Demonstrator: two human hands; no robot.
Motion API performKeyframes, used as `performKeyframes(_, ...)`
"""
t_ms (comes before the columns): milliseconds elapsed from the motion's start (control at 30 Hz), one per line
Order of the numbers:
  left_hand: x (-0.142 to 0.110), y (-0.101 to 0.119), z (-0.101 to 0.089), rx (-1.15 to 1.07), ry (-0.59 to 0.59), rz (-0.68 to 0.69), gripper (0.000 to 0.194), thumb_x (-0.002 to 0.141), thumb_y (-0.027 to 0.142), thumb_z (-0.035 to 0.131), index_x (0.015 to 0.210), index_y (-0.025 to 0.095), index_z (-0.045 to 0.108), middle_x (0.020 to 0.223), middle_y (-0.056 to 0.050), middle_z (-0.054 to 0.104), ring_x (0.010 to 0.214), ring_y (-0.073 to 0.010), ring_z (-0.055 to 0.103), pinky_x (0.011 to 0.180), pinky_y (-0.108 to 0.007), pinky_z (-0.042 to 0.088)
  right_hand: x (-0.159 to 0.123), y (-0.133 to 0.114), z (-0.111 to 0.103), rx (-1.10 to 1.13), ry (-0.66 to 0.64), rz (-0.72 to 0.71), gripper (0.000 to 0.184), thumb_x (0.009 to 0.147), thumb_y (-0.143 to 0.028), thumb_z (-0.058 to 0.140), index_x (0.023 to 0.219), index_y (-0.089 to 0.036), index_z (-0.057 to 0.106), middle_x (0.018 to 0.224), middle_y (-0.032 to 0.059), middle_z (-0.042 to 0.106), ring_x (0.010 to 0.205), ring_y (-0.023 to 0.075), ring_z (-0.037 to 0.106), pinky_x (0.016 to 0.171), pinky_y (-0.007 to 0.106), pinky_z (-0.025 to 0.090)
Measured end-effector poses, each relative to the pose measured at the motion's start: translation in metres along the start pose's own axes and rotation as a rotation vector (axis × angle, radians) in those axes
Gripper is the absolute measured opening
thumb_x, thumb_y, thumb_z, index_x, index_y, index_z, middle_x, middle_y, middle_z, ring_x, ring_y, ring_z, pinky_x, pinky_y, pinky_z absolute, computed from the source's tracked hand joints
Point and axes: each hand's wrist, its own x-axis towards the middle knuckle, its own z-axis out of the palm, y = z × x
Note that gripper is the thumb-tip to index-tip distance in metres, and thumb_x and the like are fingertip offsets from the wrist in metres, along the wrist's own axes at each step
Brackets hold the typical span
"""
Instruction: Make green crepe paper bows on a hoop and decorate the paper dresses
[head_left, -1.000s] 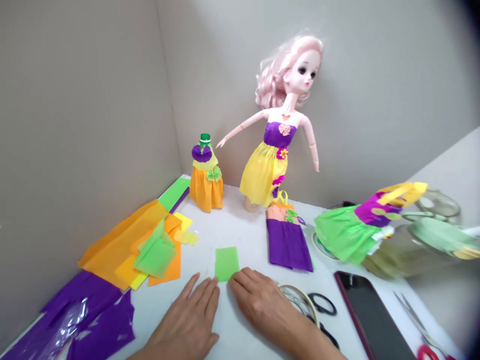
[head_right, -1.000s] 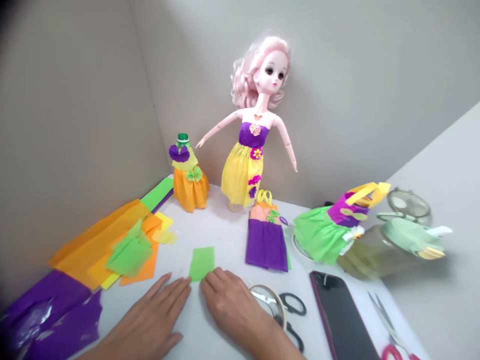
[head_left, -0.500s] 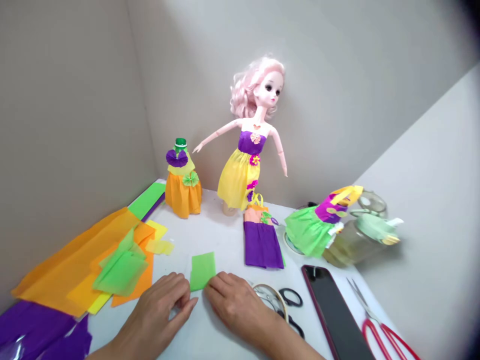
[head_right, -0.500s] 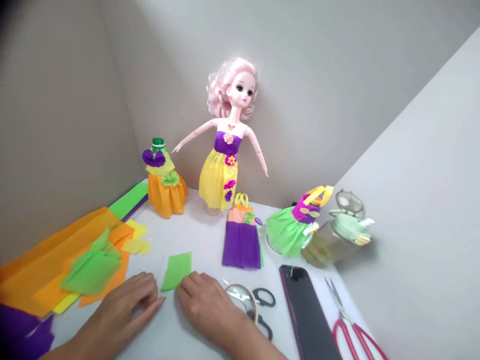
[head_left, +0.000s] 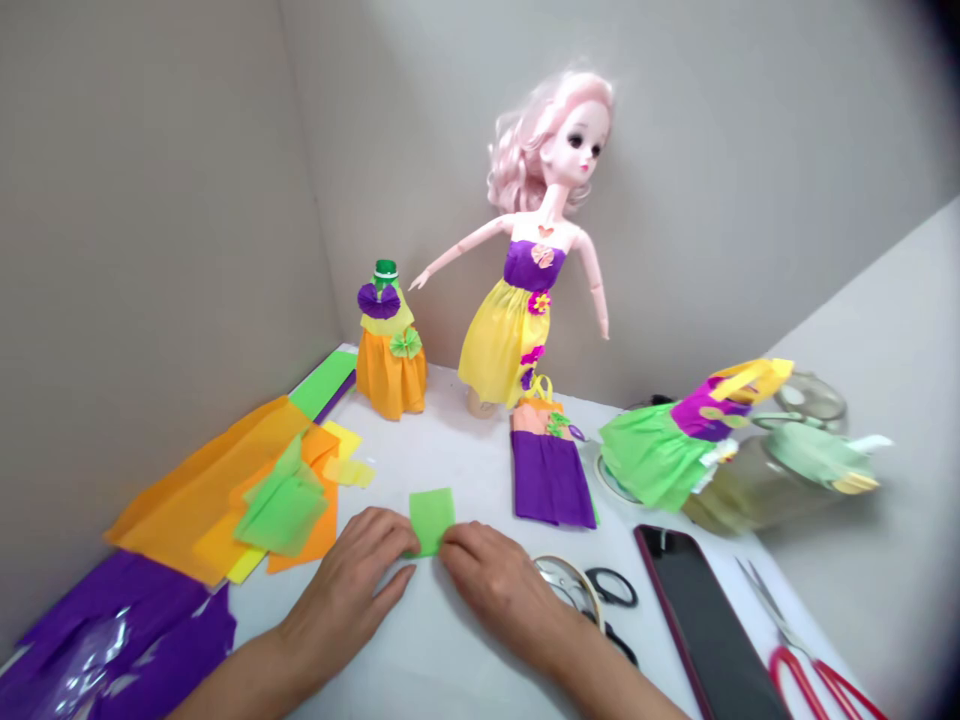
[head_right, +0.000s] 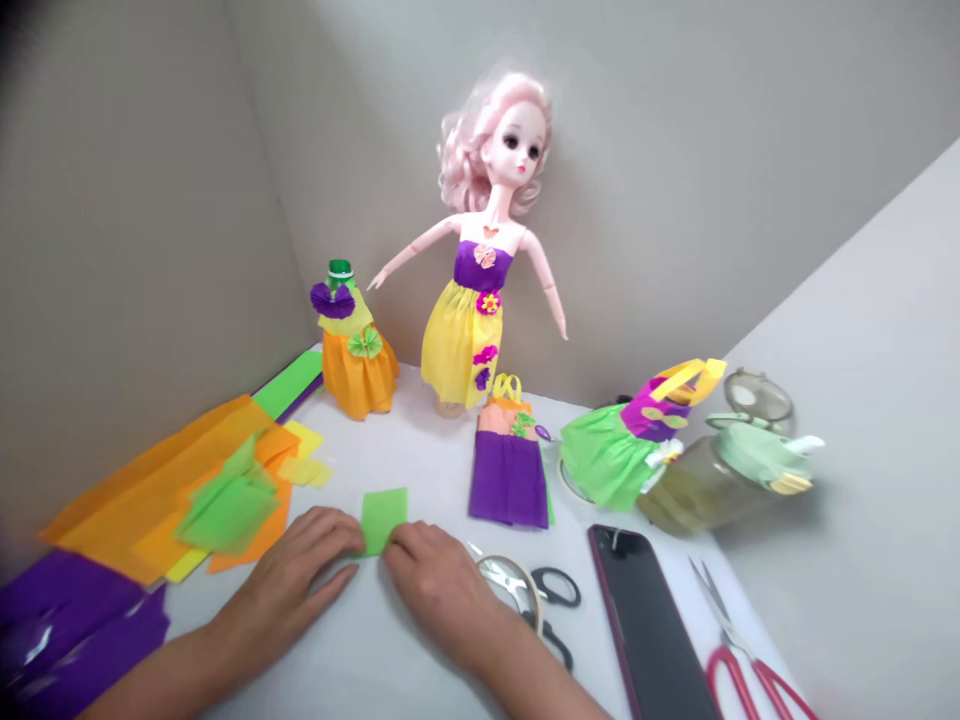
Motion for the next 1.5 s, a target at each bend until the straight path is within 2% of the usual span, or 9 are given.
performKeyframes(200, 0.000, -0.003, 0.001, 0.014, -0.013, -0.017, 0.013, 0.088, 0.012, 0.051, 0.096, 0.020, 0.057, 0.098, -0.004, 0.059, 0.096, -0.0207, 0.051, 0.084, -0.036, 0.044, 0.002, 0.006, -0.006, 0.249, 0.032, 0.154, 0.016, 0.095, -0.013, 0.043, 0.100, -0.020, 0.057, 0.101, 0.0060, 0.059, 0.087, 0.0159, 0.059, 0.077, 0.027, 0.049)
performKeyframes(367, 0.002, -0.004, 0.001, 0.018, 0.000, -0.008, 0.012, 0.089, 0.012, 0.050, 0.095, 0.020, 0.057, 0.097, -0.004, 0.060, 0.094, -0.0199, 0.052, 0.082, -0.034, 0.045, 0.001, 0.013, -0.009, 0.172, 0.098, 0.120, 0.025, 0.091, -0.004, 0.039, 0.099, -0.018, 0.059, 0.096, 0.0074, 0.061, 0.085, 0.0177, 0.057, 0.074, 0.028, 0.046)
performKeyframes(533, 0.006, -0.003, 0.000, 0.031, 0.004, -0.011, 0.010, 0.089, 0.012, 0.050, 0.092, 0.020, 0.056, 0.094, -0.004, 0.059, 0.091, -0.0198, 0.052, 0.080, -0.034, 0.044, 0.002, 0.012, -0.018, 0.043, 0.147, 0.127, 0.025, 0.089, -0.006, 0.041, 0.073, -0.017, 0.057, 0.070, 0.0029, 0.054, 0.067, 0.0166, 0.047, 0.063, 0.030, 0.036)
performKeyframes(700, 0.005, -0.003, 0.001, 0.026, 0.002, -0.019, 0.011, 0.090, 0.012, 0.050, 0.093, 0.020, 0.056, 0.095, -0.004, 0.059, 0.093, -0.0198, 0.051, 0.081, -0.034, 0.044, 0.005, 0.007, -0.018, -0.105, 0.041, 0.000, 0.012, 0.090, -0.014, 0.052, 0.083, -0.017, 0.061, 0.080, 0.0039, 0.058, 0.077, 0.0185, 0.050, 0.077, 0.035, 0.037)
performKeyframes(833, 0.005, -0.003, 0.002, 0.027, 0.002, -0.017, 0.011, 0.090, 0.012, 0.050, 0.093, 0.020, 0.056, 0.095, -0.004, 0.059, 0.093, -0.0196, 0.051, 0.082, -0.034, 0.044, 0.007, 0.004, -0.013, -0.285, -0.037, -0.119, 0.019, 0.090, -0.002, 0.047, 0.091, -0.016, 0.060, 0.086, 0.0046, 0.059, 0.083, 0.0190, 0.050, 0.093, 0.041, 0.035)
performKeyframes(1033, 0.006, 0.000, 0.000, 0.045, 0.012, -0.014, 0.010, 0.090, 0.014, 0.049, 0.091, 0.020, 0.057, 0.092, -0.004, 0.059, 0.090, -0.0198, 0.052, 0.080, -0.035, 0.045, 0.011, -0.001, -0.015, -0.386, -0.051, -0.150, 0.024, 0.087, 0.002, 0.045, 0.092, -0.015, 0.061, 0.085, 0.0064, 0.058, 0.083, 0.0223, 0.049, 0.096, 0.044, 0.034)
performKeyframes(1167, 0.006, -0.001, 0.002, 0.056, 0.008, -0.013, 0.007, 0.090, 0.017, 0.052, 0.094, 0.020, 0.057, 0.094, -0.004, 0.059, 0.092, -0.0204, 0.052, 0.083, -0.036, 0.045, 0.012, 0.002, -0.010, -0.321, -0.038, -0.143, 0.024, 0.089, 0.001, 0.044, 0.085, -0.017, 0.060, 0.081, 0.0062, 0.058, 0.079, 0.0219, 0.048, 0.093, 0.044, 0.035)
performKeyframes(1300, 0.006, -0.001, 0.004, 0.077, 0.020, 0.022, 0.011, 0.089, 0.019, 0.054, 0.099, 0.020, 0.056, 0.097, -0.005, 0.059, 0.095, -0.0216, 0.051, 0.088, -0.040, 0.044, 0.010, 0.005, -0.003, -0.188, 0.029, -0.055, 0.019, 0.090, -0.004, 0.048, 0.082, -0.018, 0.059, 0.080, 0.0055, 0.058, 0.077, 0.0204, 0.048, 0.081, 0.039, 0.037)
performKeyframes(1500, 0.010, 0.003, 0.003, 0.133, 0.065, 0.081, 0.012, 0.091, 0.015, 0.048, 0.091, 0.021, 0.059, 0.094, -0.003, 0.059, 0.097, -0.0193, 0.052, 0.107, -0.048, 0.032, 0.007, 0.000, -0.005, -0.072, 0.015, 0.085, 0.013, 0.084, -0.006, 0.051, 0.081, -0.017, 0.057, 0.081, 0.0043, 0.056, 0.076, 0.0187, 0.046, 0.069, 0.032, 0.034)
